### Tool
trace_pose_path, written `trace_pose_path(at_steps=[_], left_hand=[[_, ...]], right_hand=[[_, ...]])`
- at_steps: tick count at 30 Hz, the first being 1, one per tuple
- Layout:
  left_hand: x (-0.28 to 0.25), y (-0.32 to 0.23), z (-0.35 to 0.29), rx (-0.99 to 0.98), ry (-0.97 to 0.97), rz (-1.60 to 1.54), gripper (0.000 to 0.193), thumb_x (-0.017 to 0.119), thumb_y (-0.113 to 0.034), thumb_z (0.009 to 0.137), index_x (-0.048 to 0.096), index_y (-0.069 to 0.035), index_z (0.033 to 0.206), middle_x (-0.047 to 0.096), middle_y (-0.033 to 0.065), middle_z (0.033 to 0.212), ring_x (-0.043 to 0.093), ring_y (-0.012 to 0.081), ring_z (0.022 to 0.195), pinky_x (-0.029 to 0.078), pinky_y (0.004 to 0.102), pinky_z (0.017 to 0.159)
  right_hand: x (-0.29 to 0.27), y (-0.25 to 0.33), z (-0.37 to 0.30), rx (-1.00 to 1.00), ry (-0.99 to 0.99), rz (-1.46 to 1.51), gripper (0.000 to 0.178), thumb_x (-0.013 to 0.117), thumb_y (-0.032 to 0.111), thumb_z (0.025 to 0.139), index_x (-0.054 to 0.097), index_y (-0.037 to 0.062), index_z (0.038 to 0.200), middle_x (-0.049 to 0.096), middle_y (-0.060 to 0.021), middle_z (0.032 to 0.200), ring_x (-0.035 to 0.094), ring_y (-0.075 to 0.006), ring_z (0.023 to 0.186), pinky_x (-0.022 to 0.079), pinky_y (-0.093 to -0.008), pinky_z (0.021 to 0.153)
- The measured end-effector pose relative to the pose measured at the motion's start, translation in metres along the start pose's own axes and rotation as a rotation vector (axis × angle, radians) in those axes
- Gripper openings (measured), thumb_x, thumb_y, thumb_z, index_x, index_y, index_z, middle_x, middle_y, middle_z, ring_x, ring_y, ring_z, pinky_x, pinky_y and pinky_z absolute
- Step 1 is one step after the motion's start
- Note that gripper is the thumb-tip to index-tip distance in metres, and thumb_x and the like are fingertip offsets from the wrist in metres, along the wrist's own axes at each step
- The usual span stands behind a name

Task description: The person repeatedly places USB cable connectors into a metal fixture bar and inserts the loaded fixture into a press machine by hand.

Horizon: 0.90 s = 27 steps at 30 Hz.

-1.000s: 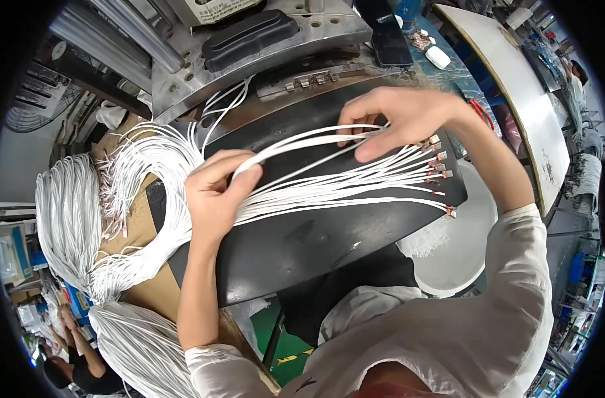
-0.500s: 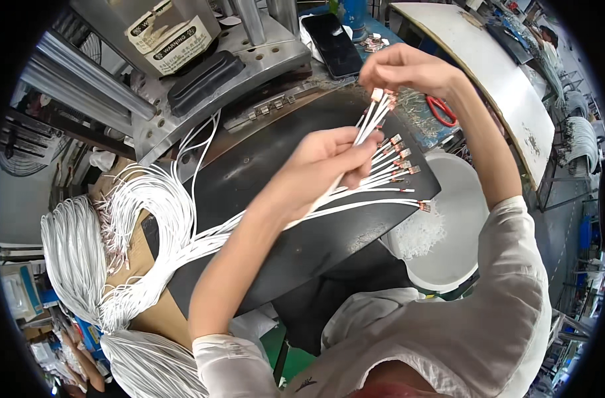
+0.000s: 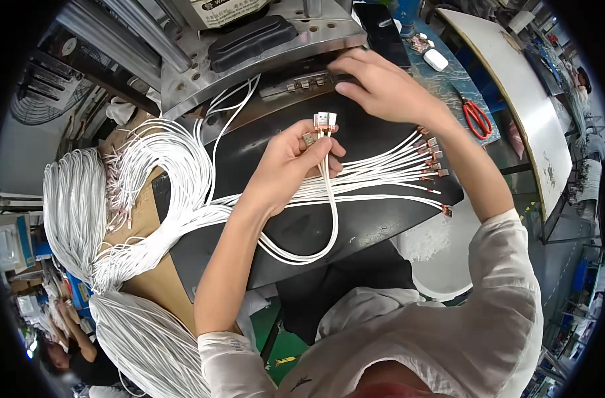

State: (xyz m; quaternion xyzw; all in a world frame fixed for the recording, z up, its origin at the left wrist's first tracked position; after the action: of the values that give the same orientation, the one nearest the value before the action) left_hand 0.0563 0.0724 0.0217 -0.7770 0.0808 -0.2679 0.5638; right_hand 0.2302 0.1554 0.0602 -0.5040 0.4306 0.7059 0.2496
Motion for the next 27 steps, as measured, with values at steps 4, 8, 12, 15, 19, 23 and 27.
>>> trace_pose_path(at_steps=[4,8,12,15,19,23,27], left_hand=[[-0.006,0.004,0.002,-0.04,-0.045,-0.044,0.025,0.065,-0.009,0.098,0.061,0.001,0.12,0.068,0.0079,0.099,0.066,0.0133,0.081,0.055,0.0263,0.075],[-0.015,0.006,0.004,-0.007,-0.156,-0.047,0.023,0.07,-0.006,0.093,0.066,0.002,0.114,0.07,0.0079,0.097,0.068,0.014,0.083,0.057,0.0272,0.078],[-0.008,0.009,0.007,0.013,-0.181,0.018,0.021,0.074,-0.004,0.09,0.069,0.003,0.109,0.071,0.0068,0.094,0.068,0.0132,0.082,0.057,0.0266,0.078],[-0.003,0.008,0.014,0.027,-0.174,0.089,0.02,0.074,-0.005,0.089,0.069,0.003,0.107,0.071,0.0056,0.091,0.068,0.0121,0.079,0.056,0.0257,0.076],[0.0,0.005,0.018,-0.006,-0.227,0.211,0.018,0.075,-0.005,0.089,0.07,0.003,0.104,0.071,0.0053,0.089,0.067,0.0104,0.077,0.054,0.0245,0.072],[0.003,0.005,0.019,-0.002,-0.242,0.223,0.016,0.074,-0.004,0.088,0.071,0.003,0.103,0.071,0.0053,0.087,0.066,0.0097,0.075,0.053,0.0241,0.069],[0.002,0.004,0.018,0.02,-0.213,0.222,0.018,0.073,-0.007,0.09,0.07,0.003,0.105,0.071,0.0058,0.088,0.066,0.0099,0.075,0.054,0.0244,0.07]], right_hand=[[0.031,0.002,0.02,-0.188,-0.31,-0.309,0.032,0.065,0.023,0.092,0.061,-0.0014,0.112,0.06,-0.0259,0.122,0.066,-0.0354,0.097,0.052,-0.0451,0.086],[0.028,0.019,0.0,-0.03,-0.224,-0.237,0.028,0.066,0.023,0.094,0.061,-0.0004,0.108,0.062,-0.0194,0.113,0.066,-0.0316,0.087,0.053,-0.0413,0.075],[0.022,0.003,-0.014,0.219,0.013,0.326,0.026,0.064,0.026,0.097,0.062,0.0005,0.104,0.064,-0.0082,0.097,0.064,-0.0201,0.082,0.052,-0.0347,0.071],[0.029,-0.001,-0.019,0.326,0.1,0.754,0.027,0.062,0.028,0.1,0.063,0.0012,0.102,0.062,-0.0022,0.088,0.061,-0.0126,0.079,0.05,-0.0301,0.069],[0.039,0.004,-0.022,0.317,0.06,1.1,0.028,0.058,0.031,0.103,0.064,0.0033,0.102,0.061,0.0021,0.083,0.058,-0.0064,0.075,0.048,-0.0244,0.066],[0.04,0.013,-0.025,0.286,0.029,1.089,0.028,0.056,0.031,0.104,0.064,0.0052,0.103,0.062,0.0018,0.086,0.058,-0.0057,0.073,0.045,-0.0211,0.063],[0.037,0.016,-0.028,0.348,0.07,1.084,0.027,0.055,0.031,0.104,0.065,0.0062,0.103,0.063,0.0032,0.087,0.056,-0.0033,0.072,0.041,-0.0184,0.059]])
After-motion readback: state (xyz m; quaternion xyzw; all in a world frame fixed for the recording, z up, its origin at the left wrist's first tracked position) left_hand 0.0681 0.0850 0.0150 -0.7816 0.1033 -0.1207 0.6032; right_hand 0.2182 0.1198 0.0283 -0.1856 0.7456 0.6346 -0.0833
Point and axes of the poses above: each hand's wrist, its own z-axis towards the middle knuckle, its own x-axis out of the palm, y = z × x, the point moved 6 cm from there along z, towards the middle knuckle
